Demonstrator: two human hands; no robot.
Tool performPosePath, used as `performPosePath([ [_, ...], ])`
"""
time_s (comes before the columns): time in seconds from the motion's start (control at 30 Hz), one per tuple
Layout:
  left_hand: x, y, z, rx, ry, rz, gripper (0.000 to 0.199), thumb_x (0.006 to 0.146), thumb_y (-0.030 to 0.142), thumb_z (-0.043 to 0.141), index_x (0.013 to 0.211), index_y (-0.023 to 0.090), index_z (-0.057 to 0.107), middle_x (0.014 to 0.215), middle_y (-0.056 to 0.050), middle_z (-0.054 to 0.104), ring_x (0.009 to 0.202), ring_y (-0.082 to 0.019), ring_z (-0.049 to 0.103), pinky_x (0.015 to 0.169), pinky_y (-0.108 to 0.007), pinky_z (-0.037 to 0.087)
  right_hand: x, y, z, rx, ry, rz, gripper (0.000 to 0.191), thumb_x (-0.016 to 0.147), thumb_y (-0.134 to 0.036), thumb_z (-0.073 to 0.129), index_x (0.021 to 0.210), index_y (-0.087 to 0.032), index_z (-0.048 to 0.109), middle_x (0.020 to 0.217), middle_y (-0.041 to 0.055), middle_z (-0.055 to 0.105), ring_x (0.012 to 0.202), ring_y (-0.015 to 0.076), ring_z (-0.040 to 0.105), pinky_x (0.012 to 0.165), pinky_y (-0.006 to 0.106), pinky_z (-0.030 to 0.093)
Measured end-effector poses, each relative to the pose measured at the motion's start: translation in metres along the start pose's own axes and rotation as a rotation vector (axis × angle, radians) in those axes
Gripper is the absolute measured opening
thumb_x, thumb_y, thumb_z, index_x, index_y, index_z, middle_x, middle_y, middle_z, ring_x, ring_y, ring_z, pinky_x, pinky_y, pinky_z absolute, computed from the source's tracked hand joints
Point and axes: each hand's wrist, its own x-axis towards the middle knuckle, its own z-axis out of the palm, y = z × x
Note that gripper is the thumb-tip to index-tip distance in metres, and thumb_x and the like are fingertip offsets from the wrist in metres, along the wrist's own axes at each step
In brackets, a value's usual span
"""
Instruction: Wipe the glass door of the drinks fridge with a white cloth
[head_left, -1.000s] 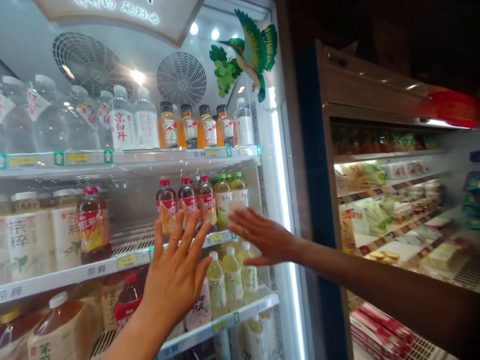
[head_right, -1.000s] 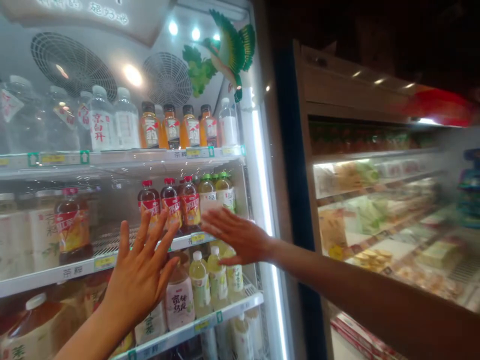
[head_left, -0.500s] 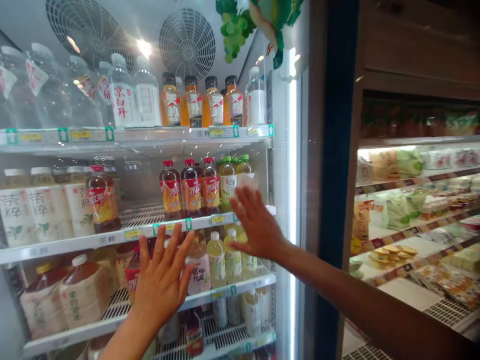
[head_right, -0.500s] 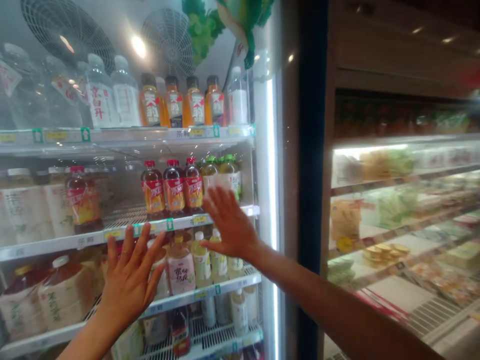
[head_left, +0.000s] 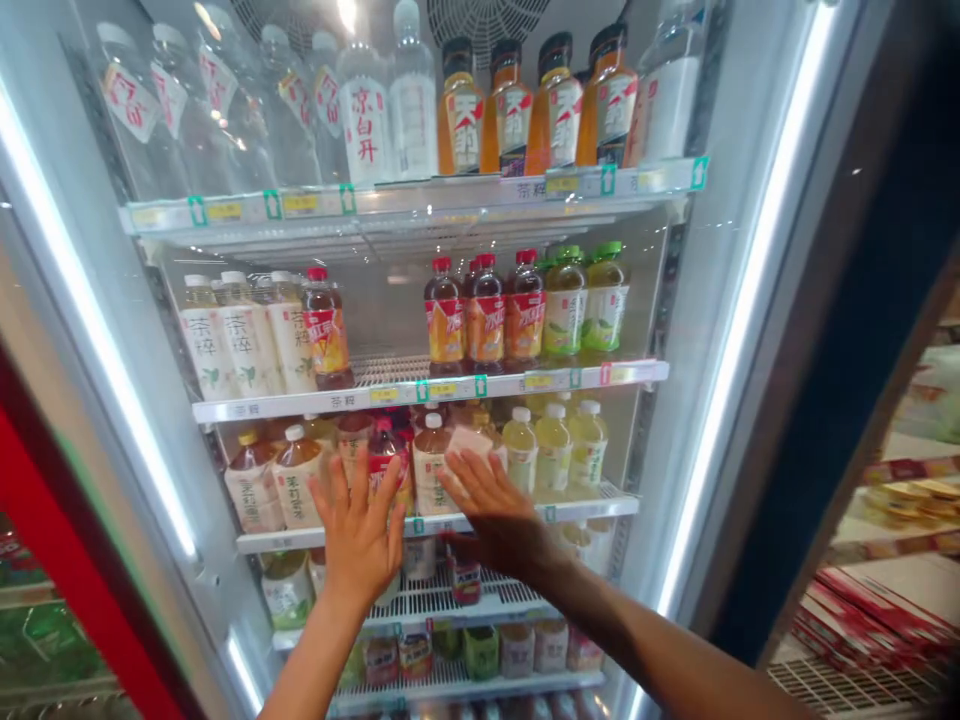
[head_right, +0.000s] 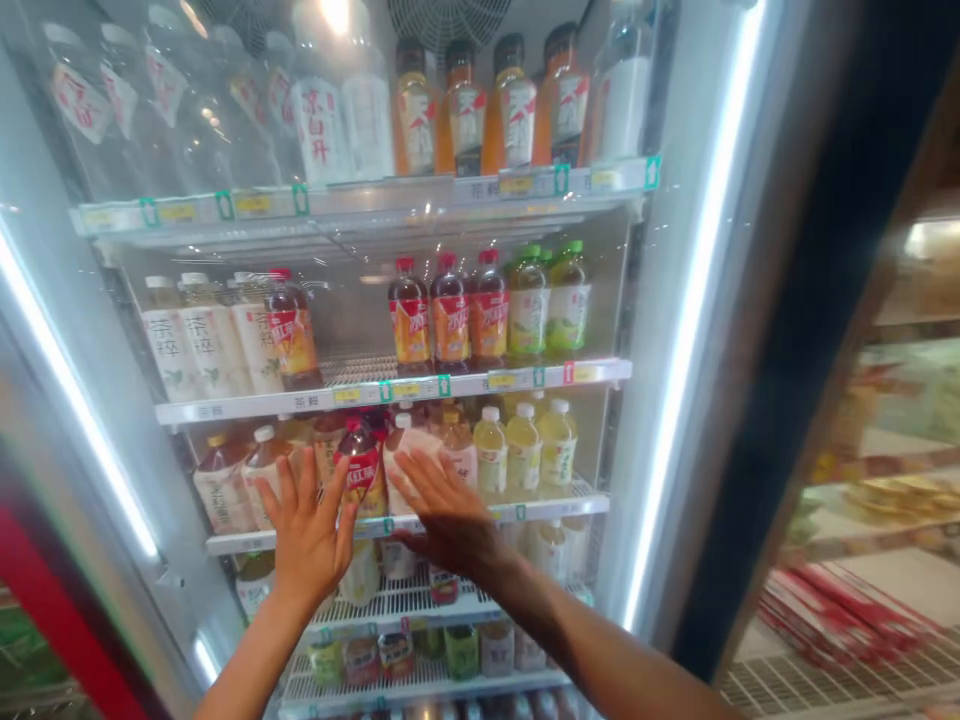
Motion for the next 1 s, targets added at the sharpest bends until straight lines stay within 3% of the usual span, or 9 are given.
performPosePath([
  [0.1, -0.006, -0.031, -0.010, 0.019, 0.014, -0.001, 0.083, 0.093, 0.021, 0.057, 0.162, 0.035, 0.013, 0.172, -0.007, -0.004, 0.158, -0.035, -0.009, 0.122, -0.074, -0.001, 0.043, -0.016, 0.002, -0.026, 0.160, 0.210, 0.095, 0.097, -0.051, 0.057, 0.165, -0.013, 0.002, 0.170, 0.0172, 0.012, 0.158, 0.0381, 0.013, 0.125, 0.070, 0.021],
  [0.17, -0.009, -0.053, -0.017, 0.027, 0.015, 0.008, 0.084, 0.093, 0.020, 0.057, 0.162, 0.034, 0.012, 0.172, -0.007, -0.005, 0.158, -0.036, -0.011, 0.122, -0.074, -0.001, 0.056, -0.032, 0.008, -0.031, 0.242, 0.313, 0.097, 0.097, -0.049, 0.056, 0.165, -0.015, -0.005, 0.170, 0.0160, 0.002, 0.157, 0.0405, 0.007, 0.122, 0.076, 0.017],
  [0.3, -0.014, -0.094, -0.027, 0.033, -0.013, 0.028, 0.084, 0.093, 0.021, 0.058, 0.162, 0.034, 0.011, 0.172, -0.007, -0.006, 0.158, -0.035, -0.012, 0.122, -0.075, 0.000, 0.050, -0.090, 0.041, -0.054, 0.213, 0.288, 0.087, 0.100, -0.052, 0.049, 0.165, -0.013, 0.006, 0.170, 0.0138, 0.010, 0.159, 0.0340, 0.008, 0.127, 0.065, 0.021],
  [0.37, -0.015, -0.110, -0.029, 0.027, -0.017, 0.028, 0.084, 0.094, 0.021, 0.058, 0.162, 0.036, 0.010, 0.172, -0.007, -0.006, 0.158, -0.036, -0.011, 0.120, -0.078, 0.002, 0.062, -0.114, 0.054, -0.065, 0.179, 0.270, 0.088, 0.100, -0.055, 0.048, 0.165, -0.012, 0.009, 0.169, 0.0145, 0.015, 0.159, 0.0326, 0.009, 0.128, 0.061, 0.021],
  [0.43, -0.015, -0.121, -0.031, 0.004, -0.023, 0.037, 0.086, 0.094, 0.020, 0.058, 0.161, 0.037, 0.008, 0.171, -0.008, -0.007, 0.157, -0.038, -0.011, 0.118, -0.081, 0.003, 0.087, -0.128, 0.060, -0.067, 0.163, 0.311, 0.090, 0.099, -0.058, 0.048, 0.165, -0.011, 0.008, 0.168, 0.0169, 0.019, 0.158, 0.0366, 0.013, 0.127, 0.065, 0.021],
  [0.53, -0.016, -0.130, -0.036, -0.038, -0.037, 0.032, 0.088, 0.093, 0.019, 0.059, 0.161, 0.038, 0.007, 0.170, -0.010, -0.006, 0.156, -0.042, -0.008, 0.115, -0.084, 0.008, 0.106, -0.142, 0.065, -0.065, 0.146, 0.384, 0.090, 0.099, -0.058, 0.046, 0.165, -0.010, 0.007, 0.167, 0.0193, 0.024, 0.156, 0.0412, 0.019, 0.124, 0.071, 0.022],
  [0.7, -0.024, -0.132, -0.048, -0.081, -0.032, -0.027, 0.083, 0.094, 0.019, 0.060, 0.162, 0.032, 0.015, 0.171, -0.012, 0.009, 0.156, -0.041, -0.004, 0.118, -0.081, 0.014, 0.070, -0.164, 0.078, -0.073, 0.131, 0.404, 0.082, 0.102, -0.052, 0.040, 0.165, -0.014, 0.005, 0.166, 0.0187, 0.028, 0.154, 0.0384, 0.027, 0.122, 0.069, 0.029],
  [0.87, -0.025, -0.126, -0.052, -0.102, -0.005, -0.021, 0.080, 0.094, 0.020, 0.059, 0.161, 0.032, 0.019, 0.172, -0.010, 0.005, 0.156, -0.042, -0.002, 0.119, -0.079, 0.020, 0.090, -0.144, 0.071, -0.115, 0.208, 0.454, 0.090, 0.100, -0.067, 0.030, 0.165, -0.013, -0.001, 0.169, 0.0226, 0.018, 0.156, 0.0435, 0.015, 0.120, 0.076, 0.022],
  [1.0, -0.028, -0.124, -0.049, -0.069, -0.019, -0.026, 0.083, 0.094, 0.020, 0.058, 0.163, 0.032, 0.013, 0.171, -0.013, 0.003, 0.156, -0.046, 0.001, 0.114, -0.086, 0.014, 0.057, -0.154, 0.083, -0.110, 0.173, 0.461, 0.087, 0.100, -0.064, 0.032, 0.165, -0.013, 0.004, 0.170, 0.0199, 0.016, 0.157, 0.0419, 0.011, 0.118, 0.076, 0.028],
])
